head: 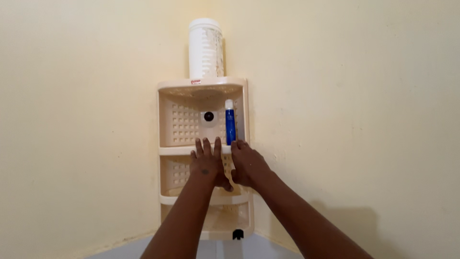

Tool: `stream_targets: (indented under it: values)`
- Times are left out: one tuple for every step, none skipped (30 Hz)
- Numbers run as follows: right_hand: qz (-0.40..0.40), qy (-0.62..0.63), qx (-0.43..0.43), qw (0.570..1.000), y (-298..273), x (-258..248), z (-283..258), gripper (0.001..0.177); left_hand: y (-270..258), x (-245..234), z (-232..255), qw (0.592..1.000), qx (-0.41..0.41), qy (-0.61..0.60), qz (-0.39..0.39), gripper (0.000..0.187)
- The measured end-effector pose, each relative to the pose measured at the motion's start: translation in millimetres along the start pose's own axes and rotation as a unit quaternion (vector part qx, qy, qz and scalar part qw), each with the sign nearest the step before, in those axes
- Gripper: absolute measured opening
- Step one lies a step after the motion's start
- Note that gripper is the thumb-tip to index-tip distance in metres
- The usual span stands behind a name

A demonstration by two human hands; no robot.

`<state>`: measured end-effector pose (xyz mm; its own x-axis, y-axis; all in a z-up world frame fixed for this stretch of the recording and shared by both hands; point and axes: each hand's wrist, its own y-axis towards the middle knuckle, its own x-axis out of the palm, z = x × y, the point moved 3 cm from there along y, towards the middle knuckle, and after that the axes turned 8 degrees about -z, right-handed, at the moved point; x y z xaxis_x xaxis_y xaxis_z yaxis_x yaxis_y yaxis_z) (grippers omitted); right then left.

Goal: The person wipes a wall-mounted corner shelf with a pink cloth, then wipes a white plastic container and a blue bottle on a countertop. The person places the container and bottle onto the shelf. The person continues wiping the countertop and other items.

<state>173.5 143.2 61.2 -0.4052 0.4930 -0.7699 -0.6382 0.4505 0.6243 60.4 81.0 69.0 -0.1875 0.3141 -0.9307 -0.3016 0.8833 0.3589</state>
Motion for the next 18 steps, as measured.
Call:
stream_targets:
  values:
    - [0.002, -0.012, -0.008, 1.000, -2, -3, -2, 0.099, -1, 0, -1, 1.000, -0.001, -0.001, -0.002, 0.160]
    - [-0.003, -0.015, -0.007, 1.000, -4, -6, -3, 0.103, -2, -1, 0, 1.000, 0.000, -0.003, -0.003, 0.160]
    - [-0.009, -0.018, -0.005, 1.000, -6, -9, -5, 0.107, -3, -1, -1, 1.000, 0.003, -0.006, -0.012, 0.160]
    - [-0.015, -0.022, -0.004, 1.000, -9, -12, -8, 0.110, -4, -2, -3, 1.000, 0.007, -0.009, -0.021, 0.161]
    - [-0.037, -0.035, 0.011, 0.999, -11, -15, -9, 0.115, -4, -3, -3, 0.999, 0.010, -0.013, -0.030, 0.161]
    - [-0.062, -0.046, 0.024, 0.997, -14, -15, -12, 0.121, -6, -1, -5, 0.999, 0.015, -0.021, -0.028, 0.161]
    - [-0.086, -0.056, 0.037, 0.994, -16, -15, -15, 0.126, -8, 2, -7, 0.999, 0.019, -0.029, -0.027, 0.160]
    - [-0.115, -0.051, 0.052, 0.991, -18, -14, -18, 0.130, -10, 5, -8, 0.999, 0.024, -0.036, -0.026, 0.159]
    - [-0.144, -0.046, 0.067, 0.986, -21, -13, -19, 0.133, -13, 11, -11, 0.999, 0.020, -0.029, -0.037, 0.158]
    - [-0.170, -0.043, 0.087, 0.981, -23, -14, -17, 0.136, -14, 15, -10, 0.998, 0.021, -0.021, -0.046, 0.158]
    - [-0.162, -0.035, 0.084, 0.983, -23, -16, -14, 0.135, -15, 19, -8, 0.998, 0.023, -0.014, -0.056, 0.157]
    - [-0.157, -0.026, 0.080, 0.984, -25, -14, -12, 0.134, -16, 27, -8, 0.998, 0.027, -0.017, -0.062, 0.156]
    - [-0.152, -0.017, 0.077, 0.985, -25, -11, -11, 0.133, -16, 32, -8, 0.997, 0.032, -0.020, -0.067, 0.154]
    - [-0.145, -0.009, 0.062, 0.987, -23, -9, -11, 0.130, -17, 37, -9, 0.996, 0.037, -0.026, -0.073, 0.153]
    - [-0.138, -0.001, 0.048, 0.989, -22, -6, -12, 0.127, -18, 41, -12, 0.996, 0.033, -0.030, -0.079, 0.152]
    - [-0.128, 0.007, 0.034, 0.991, -23, -1, -12, 0.125, -18, 45, -13, 0.996, 0.030, -0.032, -0.083, 0.151]
    - [-0.135, 0.018, 0.031, 0.990, -25, 7, -13, 0.122, -18, 49, -15, 0.995, 0.027, -0.035, -0.086, 0.150]
    - [-0.143, 0.028, 0.031, 0.989, -25, 14, -15, 0.118, -18, 52, -16, 0.995, 0.030, -0.033, -0.092, 0.149]
